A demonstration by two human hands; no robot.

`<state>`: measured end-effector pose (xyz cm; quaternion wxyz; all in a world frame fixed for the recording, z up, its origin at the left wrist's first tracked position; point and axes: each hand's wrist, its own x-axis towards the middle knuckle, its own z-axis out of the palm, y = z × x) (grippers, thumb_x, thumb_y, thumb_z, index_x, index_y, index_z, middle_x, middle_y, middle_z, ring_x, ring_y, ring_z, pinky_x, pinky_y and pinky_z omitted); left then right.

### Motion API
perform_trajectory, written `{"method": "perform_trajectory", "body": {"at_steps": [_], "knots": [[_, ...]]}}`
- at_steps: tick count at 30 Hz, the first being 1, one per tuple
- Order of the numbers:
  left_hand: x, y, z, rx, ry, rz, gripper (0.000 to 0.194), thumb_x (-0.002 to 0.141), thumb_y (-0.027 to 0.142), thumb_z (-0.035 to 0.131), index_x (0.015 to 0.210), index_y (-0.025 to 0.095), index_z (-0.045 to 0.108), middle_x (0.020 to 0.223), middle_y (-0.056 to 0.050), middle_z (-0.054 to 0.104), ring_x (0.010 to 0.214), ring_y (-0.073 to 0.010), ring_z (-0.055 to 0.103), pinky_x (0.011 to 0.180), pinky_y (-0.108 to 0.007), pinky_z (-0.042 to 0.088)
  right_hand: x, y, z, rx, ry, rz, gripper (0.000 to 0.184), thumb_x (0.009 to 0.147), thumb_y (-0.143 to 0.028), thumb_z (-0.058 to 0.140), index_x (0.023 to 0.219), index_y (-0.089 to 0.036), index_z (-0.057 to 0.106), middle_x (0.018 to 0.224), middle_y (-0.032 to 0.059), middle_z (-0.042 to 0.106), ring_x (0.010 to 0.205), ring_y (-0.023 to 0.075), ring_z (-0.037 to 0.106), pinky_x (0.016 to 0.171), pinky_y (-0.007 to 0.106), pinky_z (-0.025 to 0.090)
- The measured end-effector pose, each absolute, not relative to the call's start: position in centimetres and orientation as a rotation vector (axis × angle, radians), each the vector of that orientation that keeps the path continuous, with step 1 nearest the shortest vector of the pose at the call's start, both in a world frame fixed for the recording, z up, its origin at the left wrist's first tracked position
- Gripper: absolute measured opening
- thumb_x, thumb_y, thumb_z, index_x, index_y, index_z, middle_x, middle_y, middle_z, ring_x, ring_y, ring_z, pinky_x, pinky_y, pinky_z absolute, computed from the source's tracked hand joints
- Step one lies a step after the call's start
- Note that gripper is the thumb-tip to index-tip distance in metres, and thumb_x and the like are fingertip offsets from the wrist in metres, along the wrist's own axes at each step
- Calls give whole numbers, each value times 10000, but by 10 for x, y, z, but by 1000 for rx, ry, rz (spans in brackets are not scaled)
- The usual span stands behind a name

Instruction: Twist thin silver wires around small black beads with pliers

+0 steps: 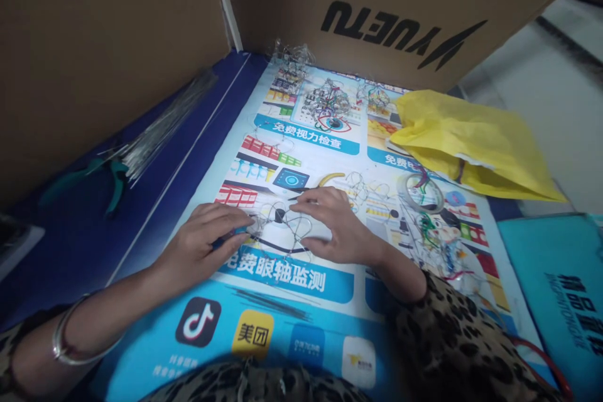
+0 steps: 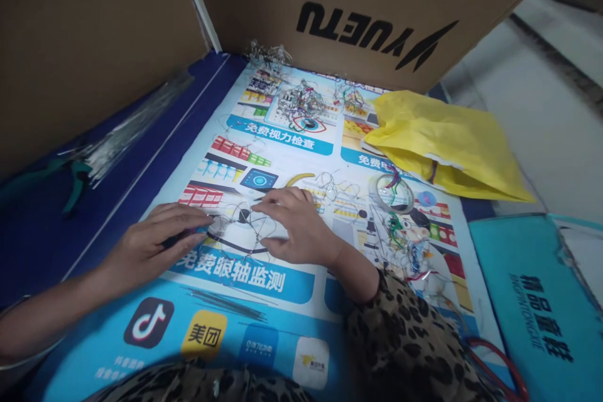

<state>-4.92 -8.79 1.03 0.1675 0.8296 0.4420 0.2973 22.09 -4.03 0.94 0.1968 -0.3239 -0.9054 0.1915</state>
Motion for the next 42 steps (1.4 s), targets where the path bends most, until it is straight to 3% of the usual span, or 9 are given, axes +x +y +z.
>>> {"method": "perform_trajectory", "body": {"at_steps": [8,19,33,42], "knots": [[-50,-88,10,2391,1269,776,175,865,246,533,1024,239,608,968,-17,674,941,-180,594,847,-348,439,223,-40,15,-886,-2618,568,597,721,-492,636,1234,-219,498,1213,93,518,1104,267,444,926,437,300],[-52,-90,8,2465,1314,689,131,850,216,549,962,218,616,931,-29,644,901,-183,560,812,-345,404,225,-40,16,-871,-2670,569,605,743,-484,621,1262,-206,479,1234,109,505,1121,270,427,926,437,300],[-55,-83,9,2412,1337,645,112,858,197,528,871,221,637,937,-14,623,893,-171,521,798,-326,348,226,-38,11,-878,-2696,560,572,695,-265,570,1257,-208,482,1244,87,505,1122,265,441,948,439,288],[-55,-81,6,2281,1366,695,111,815,154,547,847,220,630,924,0,622,897,-162,526,818,-328,336,228,-37,9,-829,-2686,512,580,681,-234,578,1249,-214,466,1224,87,512,1111,267,462,939,440,316]]}}
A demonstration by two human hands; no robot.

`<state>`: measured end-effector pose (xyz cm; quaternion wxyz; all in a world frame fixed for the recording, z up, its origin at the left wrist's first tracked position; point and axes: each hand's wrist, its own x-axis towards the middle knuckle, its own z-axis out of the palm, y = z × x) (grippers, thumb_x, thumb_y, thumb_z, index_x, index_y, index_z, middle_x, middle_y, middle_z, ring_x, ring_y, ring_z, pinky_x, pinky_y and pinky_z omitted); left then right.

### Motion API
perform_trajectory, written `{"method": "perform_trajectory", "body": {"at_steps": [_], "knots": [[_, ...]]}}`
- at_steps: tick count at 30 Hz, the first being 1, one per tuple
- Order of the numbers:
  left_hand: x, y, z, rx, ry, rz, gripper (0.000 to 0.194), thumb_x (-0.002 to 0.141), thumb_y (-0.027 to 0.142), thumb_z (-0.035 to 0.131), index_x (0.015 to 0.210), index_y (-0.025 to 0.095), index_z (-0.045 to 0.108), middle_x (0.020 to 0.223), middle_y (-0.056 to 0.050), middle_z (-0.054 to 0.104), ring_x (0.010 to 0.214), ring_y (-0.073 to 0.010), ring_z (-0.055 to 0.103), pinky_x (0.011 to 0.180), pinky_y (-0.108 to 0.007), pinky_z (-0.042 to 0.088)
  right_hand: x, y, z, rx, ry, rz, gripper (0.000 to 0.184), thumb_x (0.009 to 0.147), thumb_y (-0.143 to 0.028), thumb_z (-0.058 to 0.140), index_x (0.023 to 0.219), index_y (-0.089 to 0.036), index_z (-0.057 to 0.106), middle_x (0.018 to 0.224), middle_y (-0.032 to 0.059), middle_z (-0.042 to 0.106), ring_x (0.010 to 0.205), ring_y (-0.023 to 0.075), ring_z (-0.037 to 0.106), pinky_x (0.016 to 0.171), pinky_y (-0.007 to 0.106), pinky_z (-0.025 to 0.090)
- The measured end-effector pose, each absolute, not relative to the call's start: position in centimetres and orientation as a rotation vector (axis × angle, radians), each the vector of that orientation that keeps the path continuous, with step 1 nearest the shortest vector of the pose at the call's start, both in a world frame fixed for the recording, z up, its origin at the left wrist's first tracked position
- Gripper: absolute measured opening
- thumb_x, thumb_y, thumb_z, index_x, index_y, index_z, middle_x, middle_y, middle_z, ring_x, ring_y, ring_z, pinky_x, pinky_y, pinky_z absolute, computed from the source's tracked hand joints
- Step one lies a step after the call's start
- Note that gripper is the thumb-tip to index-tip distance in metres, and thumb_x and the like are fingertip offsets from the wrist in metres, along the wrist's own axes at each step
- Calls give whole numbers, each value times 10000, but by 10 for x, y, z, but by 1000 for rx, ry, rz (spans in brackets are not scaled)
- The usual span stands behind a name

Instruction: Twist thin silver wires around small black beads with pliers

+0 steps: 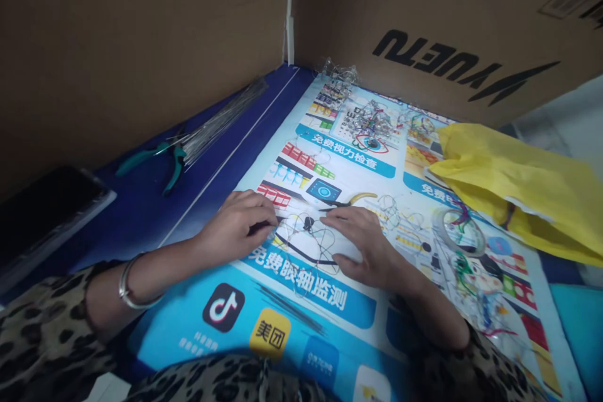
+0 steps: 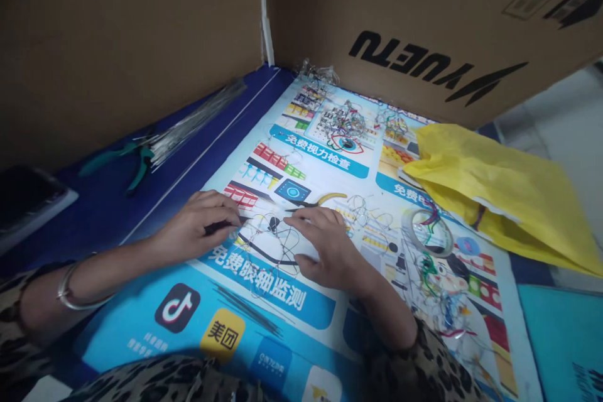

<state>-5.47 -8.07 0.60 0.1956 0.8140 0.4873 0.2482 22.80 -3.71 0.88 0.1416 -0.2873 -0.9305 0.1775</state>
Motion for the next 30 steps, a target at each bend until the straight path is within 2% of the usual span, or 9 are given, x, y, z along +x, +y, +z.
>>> {"method": "perform_trajectory", "body": {"at_steps": [8,18,23,30], "knots": [[-55,-79,8,2165,1293,878,140,824,185,546,946,195,615,919,-27,660,885,-166,569,819,-336,387,229,-37,8,-810,-2707,489,562,700,-265,588,1247,-225,466,1231,84,507,1118,273,465,938,449,320],[-54,-81,16,2189,1213,1026,117,834,168,526,898,174,624,854,-47,657,829,-166,578,772,-336,431,227,-39,10,-807,-2672,477,535,718,-261,588,1241,-227,483,1221,91,522,1115,280,475,924,452,340],[-49,-92,17,2511,1154,905,153,834,172,540,957,174,631,735,-28,637,715,-168,570,709,-344,415,226,-39,10,-807,-2678,467,535,726,-267,585,1249,-232,477,1233,89,516,1130,284,465,927,464,338],[-37,-115,13,2793,1126,772,276,860,226,522,1114,121,543,679,-7,632,605,-152,571,615,-313,443,225,-41,12,-818,-2646,474,536,721,-257,595,1242,-244,474,1219,81,524,1130,279,471,930,457,338]]}}
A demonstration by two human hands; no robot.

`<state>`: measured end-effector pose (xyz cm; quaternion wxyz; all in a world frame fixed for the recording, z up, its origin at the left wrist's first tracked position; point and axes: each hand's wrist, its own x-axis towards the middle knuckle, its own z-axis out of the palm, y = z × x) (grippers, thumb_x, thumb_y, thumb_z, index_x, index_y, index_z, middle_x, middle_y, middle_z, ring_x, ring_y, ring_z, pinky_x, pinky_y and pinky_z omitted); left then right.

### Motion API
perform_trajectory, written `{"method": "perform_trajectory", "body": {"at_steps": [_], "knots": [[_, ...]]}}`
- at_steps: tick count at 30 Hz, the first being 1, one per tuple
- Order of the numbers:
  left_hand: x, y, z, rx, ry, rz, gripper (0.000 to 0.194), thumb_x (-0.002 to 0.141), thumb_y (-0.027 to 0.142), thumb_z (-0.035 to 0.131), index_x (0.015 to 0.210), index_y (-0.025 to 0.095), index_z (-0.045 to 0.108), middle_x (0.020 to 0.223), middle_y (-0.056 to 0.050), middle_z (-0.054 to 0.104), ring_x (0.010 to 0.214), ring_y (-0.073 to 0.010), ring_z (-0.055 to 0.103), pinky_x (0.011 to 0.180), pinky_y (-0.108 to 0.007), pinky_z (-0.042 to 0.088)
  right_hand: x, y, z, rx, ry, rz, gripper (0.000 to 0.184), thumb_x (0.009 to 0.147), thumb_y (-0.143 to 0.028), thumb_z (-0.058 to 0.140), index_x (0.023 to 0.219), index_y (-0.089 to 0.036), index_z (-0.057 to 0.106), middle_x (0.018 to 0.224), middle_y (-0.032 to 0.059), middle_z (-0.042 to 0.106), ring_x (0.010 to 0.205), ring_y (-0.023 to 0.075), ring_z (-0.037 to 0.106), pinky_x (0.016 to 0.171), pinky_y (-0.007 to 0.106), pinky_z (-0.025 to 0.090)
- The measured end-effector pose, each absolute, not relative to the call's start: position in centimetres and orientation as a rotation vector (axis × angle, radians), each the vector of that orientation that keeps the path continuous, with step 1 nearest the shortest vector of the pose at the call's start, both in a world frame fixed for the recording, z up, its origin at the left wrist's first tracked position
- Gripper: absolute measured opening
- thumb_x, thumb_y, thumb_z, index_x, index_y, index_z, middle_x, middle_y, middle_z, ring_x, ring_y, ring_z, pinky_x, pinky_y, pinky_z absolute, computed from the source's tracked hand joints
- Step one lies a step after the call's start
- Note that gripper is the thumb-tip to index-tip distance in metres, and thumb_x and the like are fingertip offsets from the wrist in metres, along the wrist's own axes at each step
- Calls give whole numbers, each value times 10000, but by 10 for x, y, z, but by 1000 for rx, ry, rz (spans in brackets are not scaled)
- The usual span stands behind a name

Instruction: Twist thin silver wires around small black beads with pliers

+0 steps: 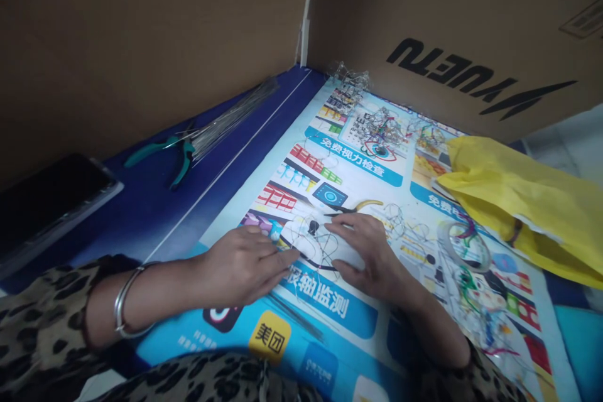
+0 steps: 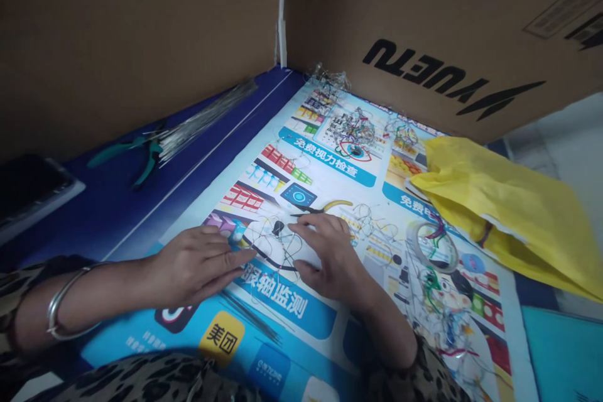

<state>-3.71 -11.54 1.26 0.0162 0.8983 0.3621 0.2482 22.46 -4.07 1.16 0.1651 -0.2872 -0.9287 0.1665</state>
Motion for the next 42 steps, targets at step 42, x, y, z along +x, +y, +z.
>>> {"method": "perform_trajectory", "body": {"at_steps": [42], "knots": [[-26,-132,21,2773,496,472,368,901,229,451,1250,129,513,1334,-77,497,1234,-208,458,1103,-375,329,224,-41,9,-851,-2655,463,470,743,-283,596,1203,-251,503,1219,81,525,1119,276,475,931,463,330]]}}
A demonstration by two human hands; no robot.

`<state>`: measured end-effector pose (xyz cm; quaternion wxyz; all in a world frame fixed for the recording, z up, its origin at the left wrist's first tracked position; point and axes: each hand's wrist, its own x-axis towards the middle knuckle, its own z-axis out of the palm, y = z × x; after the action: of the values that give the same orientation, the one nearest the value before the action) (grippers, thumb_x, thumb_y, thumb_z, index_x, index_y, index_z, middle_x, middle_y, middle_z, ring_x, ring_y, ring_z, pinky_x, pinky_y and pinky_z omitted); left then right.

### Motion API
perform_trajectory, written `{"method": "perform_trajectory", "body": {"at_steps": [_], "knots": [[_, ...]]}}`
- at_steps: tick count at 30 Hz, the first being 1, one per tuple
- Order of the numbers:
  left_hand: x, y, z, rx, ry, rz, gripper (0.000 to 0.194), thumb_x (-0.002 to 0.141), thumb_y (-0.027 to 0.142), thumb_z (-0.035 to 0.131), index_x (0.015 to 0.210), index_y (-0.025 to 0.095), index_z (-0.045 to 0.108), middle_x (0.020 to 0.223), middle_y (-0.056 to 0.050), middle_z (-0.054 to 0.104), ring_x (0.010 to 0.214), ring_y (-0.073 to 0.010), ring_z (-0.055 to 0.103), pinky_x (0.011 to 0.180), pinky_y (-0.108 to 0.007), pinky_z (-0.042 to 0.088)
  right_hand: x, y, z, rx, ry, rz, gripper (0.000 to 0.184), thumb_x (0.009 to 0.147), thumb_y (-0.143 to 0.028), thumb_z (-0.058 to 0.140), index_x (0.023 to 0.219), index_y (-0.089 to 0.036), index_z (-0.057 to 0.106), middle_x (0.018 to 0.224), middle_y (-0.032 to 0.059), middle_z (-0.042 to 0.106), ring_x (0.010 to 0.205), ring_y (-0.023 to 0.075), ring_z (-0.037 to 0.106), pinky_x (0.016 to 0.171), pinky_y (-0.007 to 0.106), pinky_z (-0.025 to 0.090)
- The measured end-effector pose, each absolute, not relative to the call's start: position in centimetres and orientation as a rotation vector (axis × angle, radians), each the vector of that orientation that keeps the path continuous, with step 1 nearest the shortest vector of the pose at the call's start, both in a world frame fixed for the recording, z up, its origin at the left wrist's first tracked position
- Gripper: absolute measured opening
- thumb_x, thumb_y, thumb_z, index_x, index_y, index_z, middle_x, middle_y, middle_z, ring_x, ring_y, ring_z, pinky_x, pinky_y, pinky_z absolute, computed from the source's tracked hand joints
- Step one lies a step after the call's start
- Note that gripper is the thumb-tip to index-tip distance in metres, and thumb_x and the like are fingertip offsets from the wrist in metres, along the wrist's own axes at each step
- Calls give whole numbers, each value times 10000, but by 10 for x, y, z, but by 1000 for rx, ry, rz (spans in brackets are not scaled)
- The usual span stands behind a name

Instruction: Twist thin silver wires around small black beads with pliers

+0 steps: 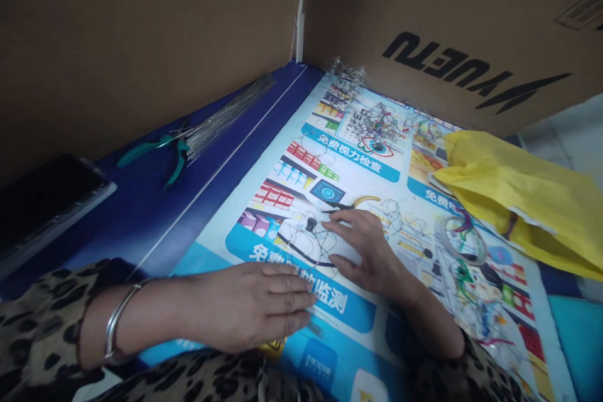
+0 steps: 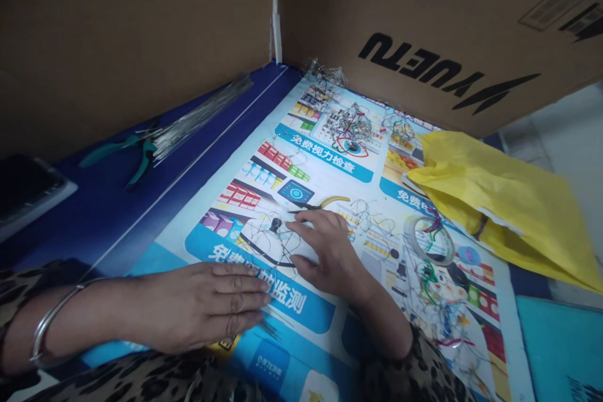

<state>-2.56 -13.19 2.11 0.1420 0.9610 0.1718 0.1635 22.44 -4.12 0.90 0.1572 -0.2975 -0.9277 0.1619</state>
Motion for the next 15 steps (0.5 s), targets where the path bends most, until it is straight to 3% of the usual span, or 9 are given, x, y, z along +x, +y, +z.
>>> {"method": "perform_trajectory", "body": {"at_steps": [4,10,15], "knots": [[-27,-131,22,2699,557,421,430,902,304,468,1305,155,456,1374,-67,453,1288,-200,393,1111,-364,307,225,-41,8,-842,-2648,455,470,742,-295,596,1202,-253,506,1216,78,528,1121,276,475,929,461,331],[-29,-129,21,2668,648,301,624,865,489,487,1383,174,343,1447,-113,327,1367,-277,222,1104,-438,275,225,-41,9,-831,-2628,451,466,744,-301,601,1198,-260,500,1205,79,531,1114,275,478,919,462,335],[-26,-130,22,2685,704,194,680,841,520,508,1395,179,312,1475,-142,248,1380,-303,162,1090,-469,274,225,-41,8,-821,-2632,449,461,746,-299,610,1192,-256,498,1213,81,526,1098,269,484,909,460,336]]}}
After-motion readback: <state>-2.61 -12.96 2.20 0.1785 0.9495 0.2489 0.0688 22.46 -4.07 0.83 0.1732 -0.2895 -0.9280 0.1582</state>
